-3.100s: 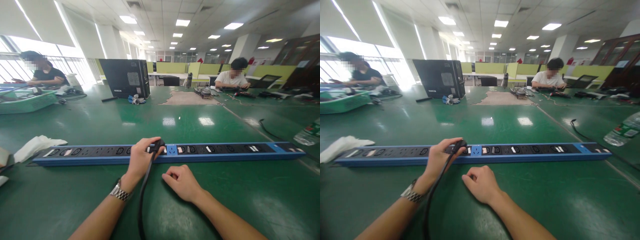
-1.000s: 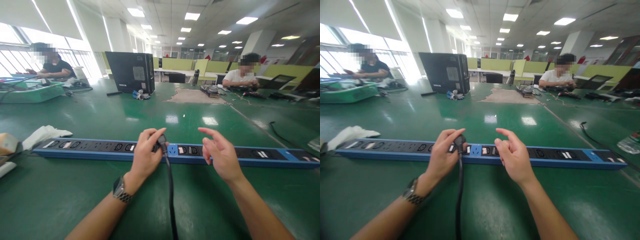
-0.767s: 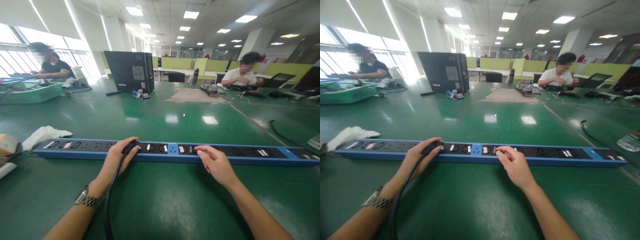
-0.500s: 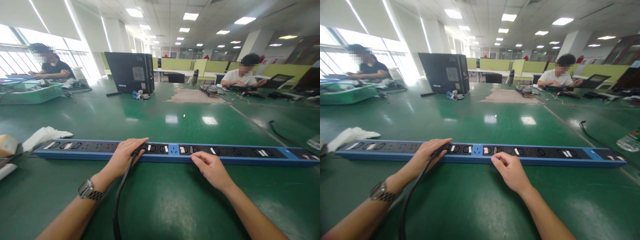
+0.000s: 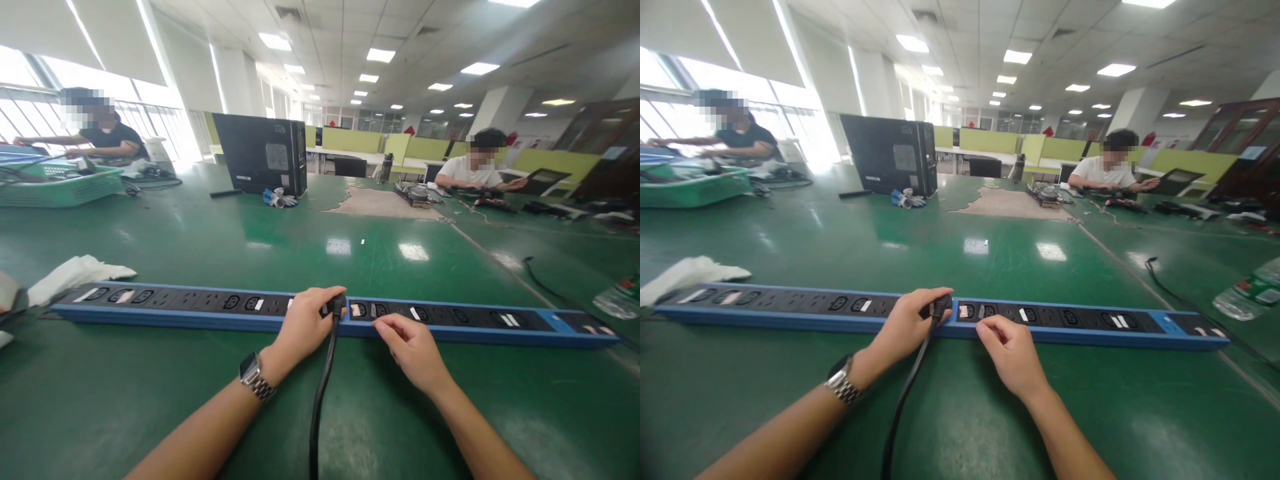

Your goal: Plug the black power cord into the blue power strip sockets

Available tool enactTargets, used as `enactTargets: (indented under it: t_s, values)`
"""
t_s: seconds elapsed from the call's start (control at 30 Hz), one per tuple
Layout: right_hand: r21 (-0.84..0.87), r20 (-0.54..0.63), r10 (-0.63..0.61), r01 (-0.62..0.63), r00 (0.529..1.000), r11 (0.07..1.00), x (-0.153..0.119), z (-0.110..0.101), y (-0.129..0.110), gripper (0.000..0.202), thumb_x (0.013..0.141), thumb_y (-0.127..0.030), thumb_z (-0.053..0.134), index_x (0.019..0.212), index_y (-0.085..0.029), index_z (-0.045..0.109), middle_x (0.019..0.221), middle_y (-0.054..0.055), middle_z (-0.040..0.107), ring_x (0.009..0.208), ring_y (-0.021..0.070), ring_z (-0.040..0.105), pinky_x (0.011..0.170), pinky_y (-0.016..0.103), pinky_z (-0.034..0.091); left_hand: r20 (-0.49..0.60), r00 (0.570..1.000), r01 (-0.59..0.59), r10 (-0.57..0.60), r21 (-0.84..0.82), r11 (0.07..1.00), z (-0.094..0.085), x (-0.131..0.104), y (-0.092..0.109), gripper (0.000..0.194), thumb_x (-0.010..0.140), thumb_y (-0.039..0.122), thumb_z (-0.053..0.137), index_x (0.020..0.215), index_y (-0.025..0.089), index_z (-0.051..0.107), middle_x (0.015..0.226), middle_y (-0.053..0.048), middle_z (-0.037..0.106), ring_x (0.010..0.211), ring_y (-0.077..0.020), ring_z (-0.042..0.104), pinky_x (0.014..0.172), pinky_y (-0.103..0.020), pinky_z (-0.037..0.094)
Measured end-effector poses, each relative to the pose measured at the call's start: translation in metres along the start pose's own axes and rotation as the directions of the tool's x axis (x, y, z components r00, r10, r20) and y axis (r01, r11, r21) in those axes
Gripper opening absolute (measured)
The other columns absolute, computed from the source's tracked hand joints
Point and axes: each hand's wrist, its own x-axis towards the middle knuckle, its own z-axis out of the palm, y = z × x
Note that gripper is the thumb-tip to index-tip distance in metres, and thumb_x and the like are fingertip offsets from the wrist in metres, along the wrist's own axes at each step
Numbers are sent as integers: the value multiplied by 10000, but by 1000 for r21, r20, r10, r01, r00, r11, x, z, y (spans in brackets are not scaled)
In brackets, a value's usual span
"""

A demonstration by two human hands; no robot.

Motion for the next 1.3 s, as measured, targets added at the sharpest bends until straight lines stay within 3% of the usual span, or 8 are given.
enactTargets:
  t_s: [0.2, 0.4, 0.47, 0.57, 0.77, 0.97, 1.13, 1.3]
  values:
    - [70, -79, -1, 7, 997, 997, 5, 7, -14, 456, 845, -577, 546, 962, -156, 680, 672, 32, 608, 552, 145, 534, 520, 256, 412, -12, 999, 34, -34, 77, 996, 10, -6, 2, 360, 814, 198, 645, 1172, 243, 655, 1123, -38, 725, 1030, -215, 658, 939, -384, 497]
    - [-47, -12, 40, -40, 999, 998, 30, 35, -42, 696, 817, -658, 532, 1266, -127, 561, 665, 26, 647, 581, 165, 586, 549, 259, 431, 19, 999, 47, -49, 99, 994, 2, -7, 0, 341, 842, 203, 583, 1173, 222, 660, 1150, -49, 722, 1057, -216, 660, 962, -379, 488]
    - [-127, 17, 34, -31, 999, 991, 40, 44, -50, 672, 797, -650, 564, 1224, -131, 599, 690, 46, 664, 616, 175, 603, 555, 256, 427, 50, 998, 41, -46, 102, 994, 0, -7, -1, 382, 830, 137, 549, 1185, 227, 658, 1162, -43, 718, 1061, -201, 660, 973, -365, 486]
    - [-228, 94, -5, 26, 996, 973, 50, 51, -56, 474, 799, -598, 590, 975, -172, 699, 726, 68, 684, 645, 175, 611, 557, 246, 412, 120, 993, 4, -23, 159, 987, -1, -9, -3, 449, 805, 96, 544, 1225, 223, 635, 1221, -67, 689, 1149, -216, 620, 1025, -395, 454]
    - [-247, 179, 111, -65, 978, 967, 54, 42, -56, 348, 861, -456, 504, 722, -187, 677, 472, 11, 574, 430, 125, 502, 438, 219, 321, 131, 991, -5, -32, 270, 963, 5, -13, -3, 473, 841, 264, 578, 1306, 184, 558, 1337, -100, 613, 1287, -287, 499, 1106, -513, 333]
    - [-113, 215, 184, -163, 959, 980, 54, 34, -54, 311, 832, -372, 465, 723, -163, 669, 421, -24, 516, 329, 96, 425, 361, 211, 286, 94, 995, 5, -42, 362, 932, 7, -17, -4, 643, 758, 494, 681, 1288, 155, 554, 1363, -132, 579, 1293, -361, 462, 1113, -568, 263]
    - [-31, 169, 153, -150, 974, 988, 50, 36, -49, 332, 831, -397, 477, 863, -154, 701, 404, -48, 484, 328, 92, 410, 350, 201, 286, 78, 997, -6, -28, 407, 913, 9, -18, -6, 566, 766, 518, 690, 1213, 187, 584, 1216, -104, 659, 1145, -306, 554, 1043, -512, 337]
    - [-67, 160, 125, -116, 979, 991, 49, 34, -49, 346, 831, -407, 478, 843, -144, 702, 409, -34, 499, 335, 96, 436, 348, 194, 303, 45, 999, -23, 5, 422, 906, 11, -20, -9, 589, 761, 538, 692, 1216, 184, 573, 1208, -96, 654, 1141, -301, 540, 1032, -496, 337]
